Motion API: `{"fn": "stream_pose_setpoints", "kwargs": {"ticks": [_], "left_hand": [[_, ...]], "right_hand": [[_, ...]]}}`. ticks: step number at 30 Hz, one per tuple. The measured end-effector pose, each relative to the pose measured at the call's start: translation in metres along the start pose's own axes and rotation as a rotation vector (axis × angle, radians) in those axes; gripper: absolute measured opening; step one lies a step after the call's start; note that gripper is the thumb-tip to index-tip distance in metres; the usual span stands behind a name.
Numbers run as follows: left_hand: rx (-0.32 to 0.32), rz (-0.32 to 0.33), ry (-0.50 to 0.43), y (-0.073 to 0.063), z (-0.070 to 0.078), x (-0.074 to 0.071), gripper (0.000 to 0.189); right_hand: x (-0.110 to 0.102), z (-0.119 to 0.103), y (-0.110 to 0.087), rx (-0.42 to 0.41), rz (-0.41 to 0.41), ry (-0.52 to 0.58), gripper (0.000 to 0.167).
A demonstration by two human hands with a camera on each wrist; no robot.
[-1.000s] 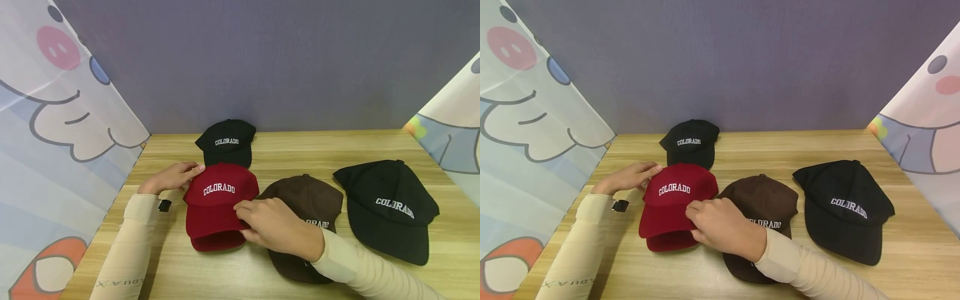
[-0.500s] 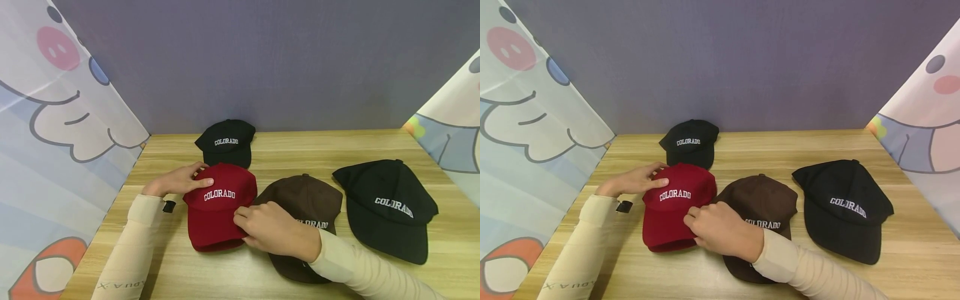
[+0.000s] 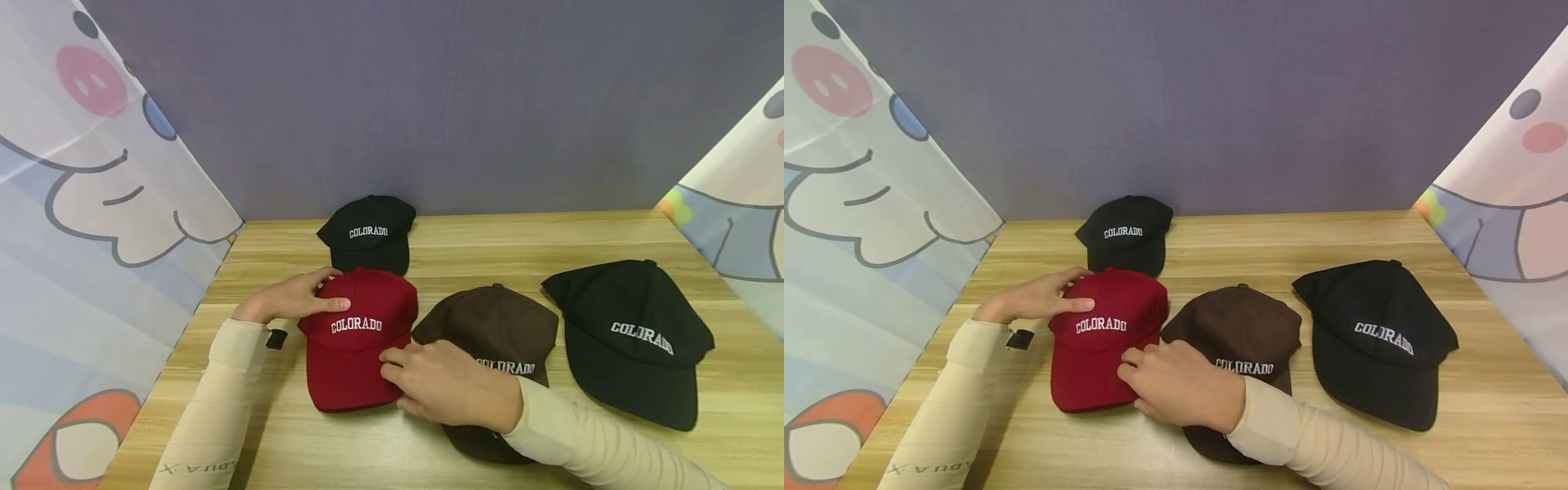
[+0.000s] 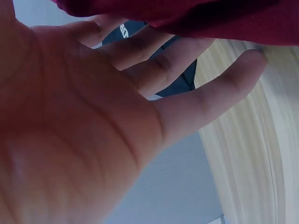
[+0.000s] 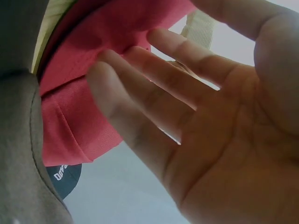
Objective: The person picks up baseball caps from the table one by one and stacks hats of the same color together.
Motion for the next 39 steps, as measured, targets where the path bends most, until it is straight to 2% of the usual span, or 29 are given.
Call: {"fn": "stream_pose_setpoints", "kwargs": {"ticks": [6,10,13,17,22,25,28,31,34,37,39], "left_hand": [[0.021,-0.003,-0.019,0.0,0.002,0.0,0.072],[0.024,-0.002,-0.037,0.002,0.004,0.001,0.069],[0.019,0.002,-0.045,0.003,0.004,0.002,0.068],[0.026,-0.002,-0.063,0.003,0.005,0.003,0.068],[0.02,-0.002,-0.061,0.002,0.005,0.004,0.068],[0.016,-0.001,-0.057,0.003,0.005,0.005,0.067],[0.019,-0.007,-0.058,0.004,0.006,0.009,0.067],[0.027,-0.01,-0.051,0.005,0.005,0.011,0.067],[0.033,-0.008,-0.039,0.005,0.005,0.011,0.066],[0.035,-0.007,-0.03,0.003,0.006,0.008,0.066],[0.036,-0.003,-0.023,0.001,0.007,0.006,0.065]], "right_hand": [[-0.004,0.0,-0.004,-0.015,-0.024,0.009,0.037],[-0.022,0.004,-0.012,-0.033,0.0,0.037,0.038],[-0.042,0.015,-0.018,-0.028,0.064,0.077,0.037],[-0.071,0.042,-0.027,0.002,0.206,0.141,0.028],[-0.099,0.084,-0.046,0.083,0.369,0.184,0.022],[-0.109,0.11,-0.066,0.14,0.439,0.158,0.021],[-0.113,0.139,-0.092,0.222,0.468,0.128,0.025],[-0.11,0.175,-0.122,0.346,0.452,0.112,0.031],[-0.101,0.223,-0.154,0.508,0.385,0.137,0.034],[-0.083,0.275,-0.185,0.683,0.224,0.195,0.039],[-0.067,0.306,-0.206,0.792,0.068,0.208,0.048]]}}
Point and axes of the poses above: each hand's wrist, its own y-axis towards the middle knuckle, its own x-axis out of the palm, z = x × y, the point moved 10 cm from there along y, towards the middle knuckle, and after that the axes turned 8 degrees about x, right-handed, at the moved point
